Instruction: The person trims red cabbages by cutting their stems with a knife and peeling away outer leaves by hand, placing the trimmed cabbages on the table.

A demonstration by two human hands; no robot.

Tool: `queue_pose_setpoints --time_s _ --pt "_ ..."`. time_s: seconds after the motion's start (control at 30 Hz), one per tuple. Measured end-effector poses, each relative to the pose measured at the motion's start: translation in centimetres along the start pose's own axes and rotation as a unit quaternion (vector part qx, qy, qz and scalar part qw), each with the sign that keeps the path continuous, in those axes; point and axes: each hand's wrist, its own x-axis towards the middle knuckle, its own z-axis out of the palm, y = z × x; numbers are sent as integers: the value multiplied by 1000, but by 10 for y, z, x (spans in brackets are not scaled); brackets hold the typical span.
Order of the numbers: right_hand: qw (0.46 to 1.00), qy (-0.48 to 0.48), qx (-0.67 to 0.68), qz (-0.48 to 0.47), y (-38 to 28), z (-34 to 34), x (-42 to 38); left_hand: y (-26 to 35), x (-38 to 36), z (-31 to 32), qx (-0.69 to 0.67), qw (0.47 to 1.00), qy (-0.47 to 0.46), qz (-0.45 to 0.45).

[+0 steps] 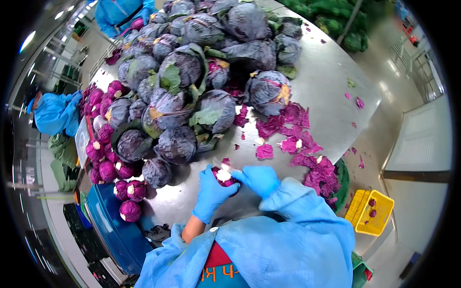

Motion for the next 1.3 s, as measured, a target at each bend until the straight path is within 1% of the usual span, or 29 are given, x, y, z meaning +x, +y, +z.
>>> queue_pose_setpoints --time_s 0.03,0.07,0.1,0.13,0.2,0.27,0.3,0.37,0.4,0.43,0.47,0.63,0.67,0.73,0.83,0.87,0.93,1.07,1.13,1.3 --pt "996 -39 -38 67 0 -15 17 4 -3 6 36 999 11 36" --pt "996 25 -18 85 19 -8 31 6 -10 13 72 995 25 72" --pt "992 87 2 94 24 -10 42 6 -15 15 108 988 45 102" --pt "989 68 76 108 28 -15 45 6 -16 12 100 990 30 94" --pt "966 10 227 124 30 -24 41 -22 -7 7 43 988 33 148" --pt "983 -9 183 -14 29 -14 29 -56 2 5 -22 982 32 183" --pt "984 -16 158 -81 30 -8 21 -74 7 8 -98 975 18 199" --pt "981 -51 138 -127 33 5 19 -100 16 15 -248 940 -15 235" --pt "978 -68 141 -140 28 6 19 -103 17 14 -287 931 -38 224" --pt "974 -84 146 -152 24 7 19 -108 17 12 -280 934 -45 219" --pt "973 -106 112 -170 23 8 24 -112 18 10 -272 936 -53 216" --pt "954 -97 128 -254 23 10 41 -107 19 0 -257 942 -87 199" --pt "948 -96 129 -274 24 11 43 -106 19 -2 -239 944 -85 213" --pt "949 -101 144 -260 16 8 45 -102 20 -6 -203 946 -81 240" --pt "953 -134 133 -236 14 12 51 -101 21 -8 -225 944 -99 220" --pt "955 -149 125 -226 15 16 53 -99 21 -10 -213 945 -92 232" --pt "953 -148 129 -230 15 25 57 -88 19 -16 -187 945 -82 257" --pt "958 -166 121 -198 5 17 60 -96 23 -8 -221 940 -89 246" --pt "965 -148 129 -173 2 20 58 -95 22 -8 -252 935 -108 225" --pt "974 -69 178 -119 3 39 40 -93 21 -8 -232 942 -83 227"
